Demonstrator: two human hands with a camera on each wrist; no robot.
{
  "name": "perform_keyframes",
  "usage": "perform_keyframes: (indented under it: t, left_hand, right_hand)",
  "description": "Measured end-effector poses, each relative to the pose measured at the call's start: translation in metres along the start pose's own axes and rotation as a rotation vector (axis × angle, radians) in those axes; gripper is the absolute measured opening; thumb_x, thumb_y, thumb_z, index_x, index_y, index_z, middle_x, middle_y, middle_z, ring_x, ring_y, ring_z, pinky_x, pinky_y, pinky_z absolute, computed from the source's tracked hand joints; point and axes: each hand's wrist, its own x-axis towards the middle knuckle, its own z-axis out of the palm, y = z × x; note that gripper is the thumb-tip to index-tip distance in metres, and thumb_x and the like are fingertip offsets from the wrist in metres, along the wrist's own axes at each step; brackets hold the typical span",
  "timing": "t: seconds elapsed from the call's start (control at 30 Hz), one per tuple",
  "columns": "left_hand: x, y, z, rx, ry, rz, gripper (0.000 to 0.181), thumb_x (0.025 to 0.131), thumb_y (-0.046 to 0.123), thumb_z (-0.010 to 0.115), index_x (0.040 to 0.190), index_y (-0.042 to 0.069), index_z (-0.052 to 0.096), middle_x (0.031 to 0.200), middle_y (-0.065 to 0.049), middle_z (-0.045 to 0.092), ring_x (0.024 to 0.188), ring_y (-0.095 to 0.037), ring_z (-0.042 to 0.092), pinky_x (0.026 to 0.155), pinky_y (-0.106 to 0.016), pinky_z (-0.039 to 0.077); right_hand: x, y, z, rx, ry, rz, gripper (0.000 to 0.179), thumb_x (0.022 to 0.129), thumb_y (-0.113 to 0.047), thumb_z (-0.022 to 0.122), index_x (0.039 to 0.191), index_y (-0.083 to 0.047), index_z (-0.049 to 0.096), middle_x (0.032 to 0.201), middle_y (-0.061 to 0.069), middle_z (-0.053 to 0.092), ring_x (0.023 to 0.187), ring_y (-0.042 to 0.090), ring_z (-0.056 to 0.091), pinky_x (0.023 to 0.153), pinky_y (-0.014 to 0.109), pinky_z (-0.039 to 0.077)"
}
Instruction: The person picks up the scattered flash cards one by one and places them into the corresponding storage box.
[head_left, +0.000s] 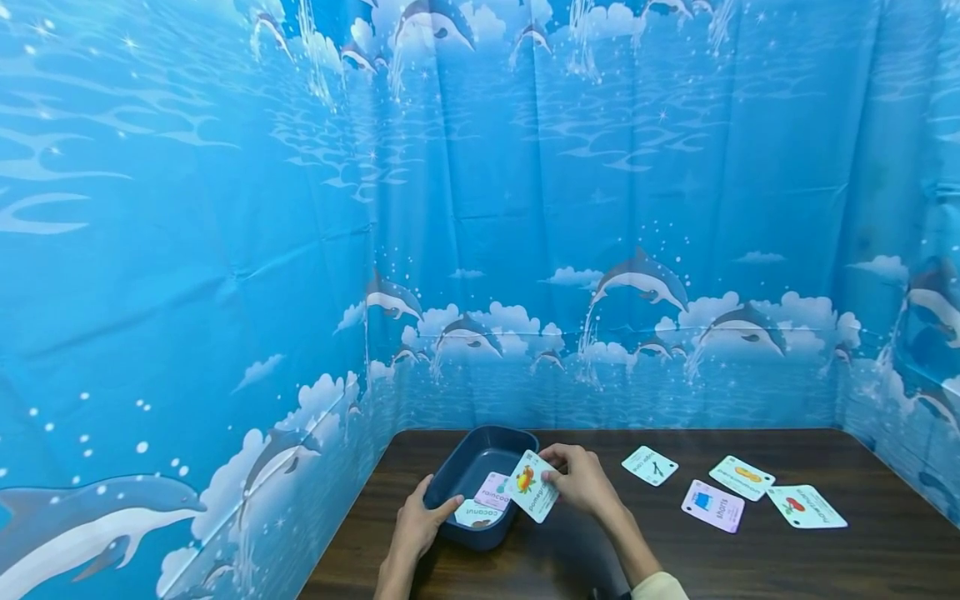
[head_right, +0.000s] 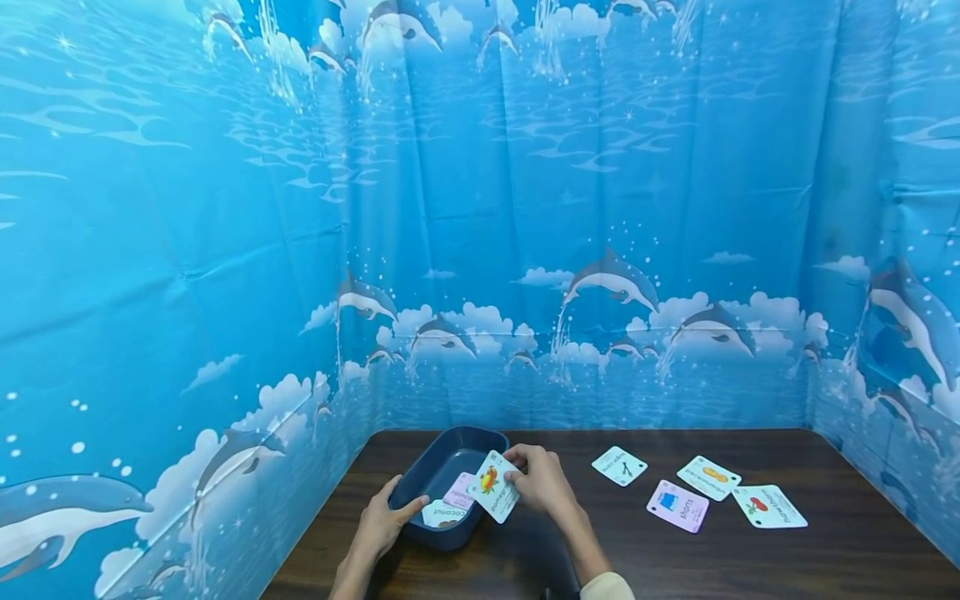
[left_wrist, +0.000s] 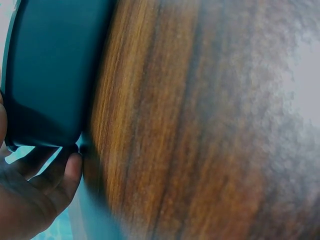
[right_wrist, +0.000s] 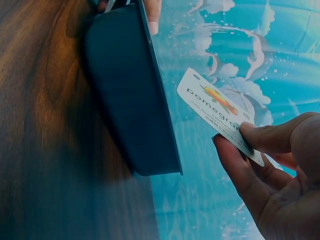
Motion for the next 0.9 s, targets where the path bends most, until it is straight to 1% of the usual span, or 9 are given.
perform_keyframes:
  t: [0.33, 0.43, 0.6, 0.7, 0.9]
  left_hand:
    - [0.002, -0.002, 0.0, -0.001, -0.01, -0.004, 0.1, 0.091, 0.051, 0.084, 0.162, -0.004, 0.04, 0.156, -0.04, 0.047, 0.139, -0.061, 0.051, 0.106, -0.071, 0.05]
    - [0.003, -0.001, 0.0, -0.005, -0.011, -0.003, 0.099, 0.092, 0.051, 0.084, 0.162, -0.004, 0.04, 0.156, -0.04, 0.048, 0.139, -0.061, 0.051, 0.106, -0.071, 0.05]
    - [0.005, 0.003, 0.002, -0.009, -0.013, 0.008, 0.099, 0.092, 0.051, 0.084, 0.162, -0.003, 0.04, 0.157, -0.039, 0.048, 0.14, -0.061, 0.05, 0.107, -0.072, 0.049]
    - [0.005, 0.003, 0.002, -0.013, -0.015, 0.007, 0.099, 0.092, 0.051, 0.084, 0.162, -0.003, 0.04, 0.157, -0.039, 0.047, 0.141, -0.061, 0.049, 0.107, -0.072, 0.049]
    - [0.002, 0.001, 0.002, -0.002, 0.007, -0.022, 0.1, 0.09, 0.052, 0.085, 0.161, -0.004, 0.042, 0.155, -0.04, 0.049, 0.139, -0.061, 0.051, 0.107, -0.072, 0.049]
  right_hand:
    - [0.006, -0.002, 0.008, -0.004, -0.014, -0.019, 0.022, 0.099, 0.001, 0.073, 0.121, -0.001, 0.076, 0.1, 0.01, 0.076, 0.08, 0.016, 0.07, 0.059, 0.036, 0.063]
    - [0.008, -0.002, 0.009, -0.001, -0.013, -0.015, 0.022, 0.099, -0.001, 0.073, 0.121, -0.001, 0.076, 0.1, 0.009, 0.076, 0.08, 0.016, 0.069, 0.059, 0.036, 0.064]
    - [0.012, -0.001, 0.009, 0.007, -0.002, -0.01, 0.023, 0.099, -0.001, 0.073, 0.122, -0.001, 0.076, 0.101, 0.01, 0.076, 0.081, 0.017, 0.07, 0.064, 0.043, 0.066]
    - [0.013, -0.001, 0.011, 0.009, 0.004, -0.008, 0.023, 0.099, -0.001, 0.074, 0.122, -0.001, 0.076, 0.1, 0.01, 0.076, 0.081, 0.016, 0.07, 0.063, 0.043, 0.066]
    - [0.015, 0.001, 0.019, 0.015, -0.002, -0.017, 0.023, 0.098, -0.002, 0.074, 0.121, -0.001, 0.076, 0.098, 0.009, 0.075, 0.081, 0.015, 0.07, 0.061, 0.04, 0.066]
